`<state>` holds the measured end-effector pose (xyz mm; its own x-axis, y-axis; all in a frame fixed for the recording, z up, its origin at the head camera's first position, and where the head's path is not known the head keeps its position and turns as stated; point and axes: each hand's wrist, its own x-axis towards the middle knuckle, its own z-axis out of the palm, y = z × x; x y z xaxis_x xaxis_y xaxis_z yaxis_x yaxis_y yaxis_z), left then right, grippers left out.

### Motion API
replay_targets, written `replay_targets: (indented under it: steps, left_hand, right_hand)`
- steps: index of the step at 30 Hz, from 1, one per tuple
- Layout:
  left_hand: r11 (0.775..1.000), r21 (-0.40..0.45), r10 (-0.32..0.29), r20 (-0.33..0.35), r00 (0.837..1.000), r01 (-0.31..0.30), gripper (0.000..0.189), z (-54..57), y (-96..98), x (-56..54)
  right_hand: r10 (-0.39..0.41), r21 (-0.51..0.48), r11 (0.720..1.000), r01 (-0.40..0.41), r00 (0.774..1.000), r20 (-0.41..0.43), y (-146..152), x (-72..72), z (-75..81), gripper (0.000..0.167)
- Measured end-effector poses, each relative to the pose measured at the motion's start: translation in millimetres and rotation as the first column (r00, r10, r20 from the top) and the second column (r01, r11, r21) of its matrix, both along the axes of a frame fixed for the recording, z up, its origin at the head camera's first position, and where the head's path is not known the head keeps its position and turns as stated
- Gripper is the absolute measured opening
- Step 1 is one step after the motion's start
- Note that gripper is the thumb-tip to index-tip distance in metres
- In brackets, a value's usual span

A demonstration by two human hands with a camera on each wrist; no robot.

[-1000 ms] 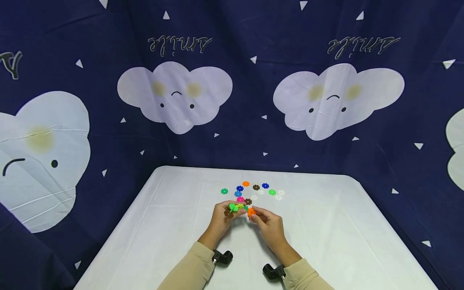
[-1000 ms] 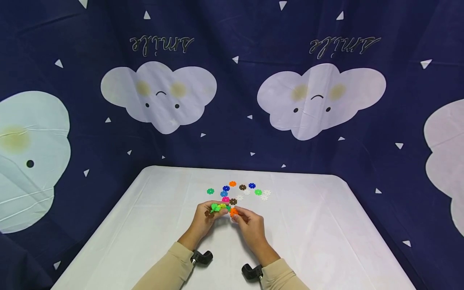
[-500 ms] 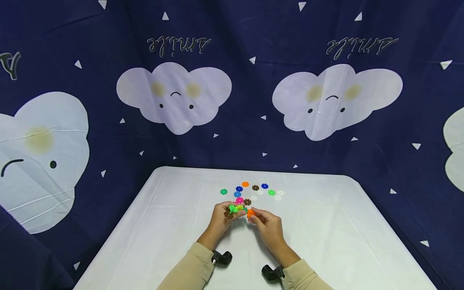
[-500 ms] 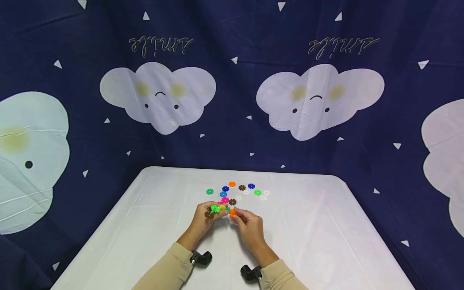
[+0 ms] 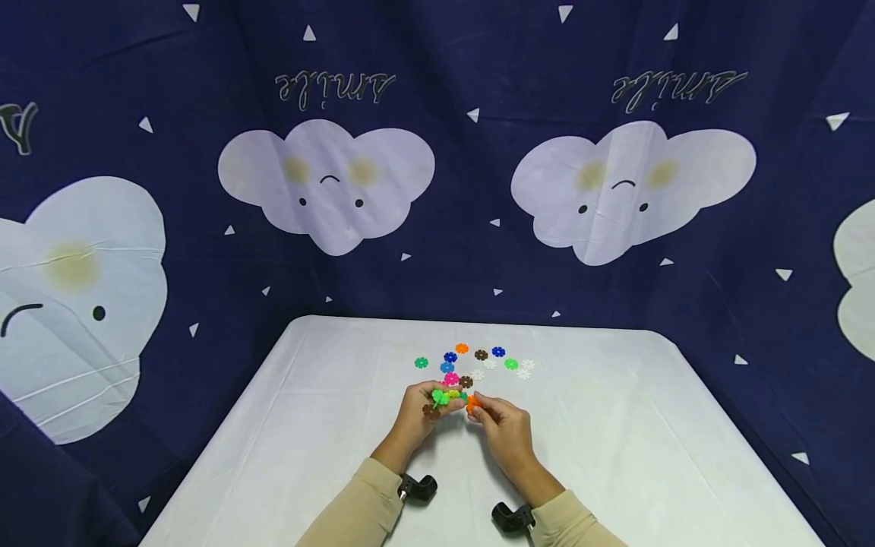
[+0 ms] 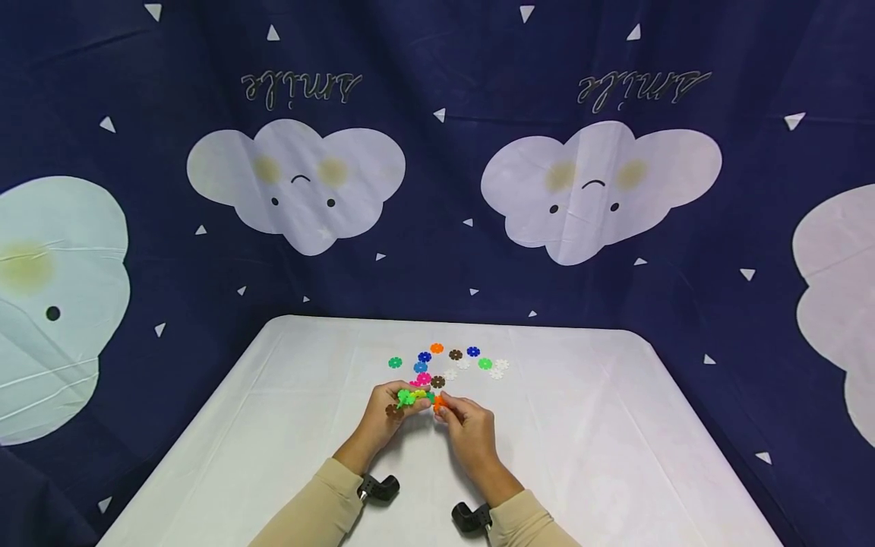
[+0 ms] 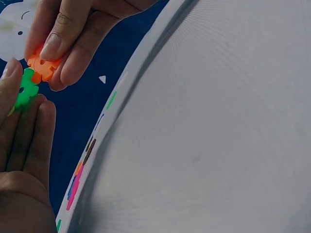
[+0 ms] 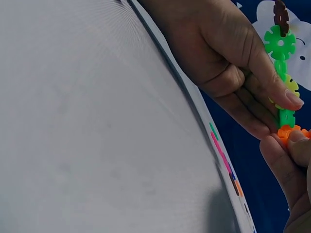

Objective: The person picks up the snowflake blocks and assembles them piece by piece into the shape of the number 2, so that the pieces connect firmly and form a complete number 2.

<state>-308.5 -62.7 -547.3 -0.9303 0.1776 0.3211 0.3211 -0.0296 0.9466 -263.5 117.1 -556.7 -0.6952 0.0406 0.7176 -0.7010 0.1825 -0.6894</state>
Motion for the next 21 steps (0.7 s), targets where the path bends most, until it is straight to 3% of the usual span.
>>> replay_targets:
  steps: [5, 11, 17, 21]
  left_hand:
    - [1.000, -0.007, -0.030, -0.004, 1.000, 0.030, 0.019, -4.3, -2.7, -2.1]
    - [0.997, -0.014, -0.078, -0.005, 0.997, 0.078, 0.020, -3.8, -4.3, -1.7]
    - [0.996, 0.019, -0.090, 0.007, 0.996, 0.090, 0.020, -3.5, -2.2, -0.1]
    - [0.994, 0.059, -0.094, 0.027, 0.995, 0.092, 0.021, -4.1, -0.9, -0.1]
  right_hand:
    - [0.028, -0.009, 1.000, -0.029, 0.999, -0.031, 0, -2.2, -4.0, 0.027]
    - [0.056, -0.066, 0.996, -0.052, 0.997, 0.050, -2, 0.9, -2.3, 0.027]
    - [-0.003, -0.046, 0.999, 0.006, 0.997, 0.073, -8, 12.0, 13.0, 0.026]
    - [-0.008, -0.027, 1.000, 0.008, 1.000, 0.028, -10, 15.8, 19.3, 0.025]
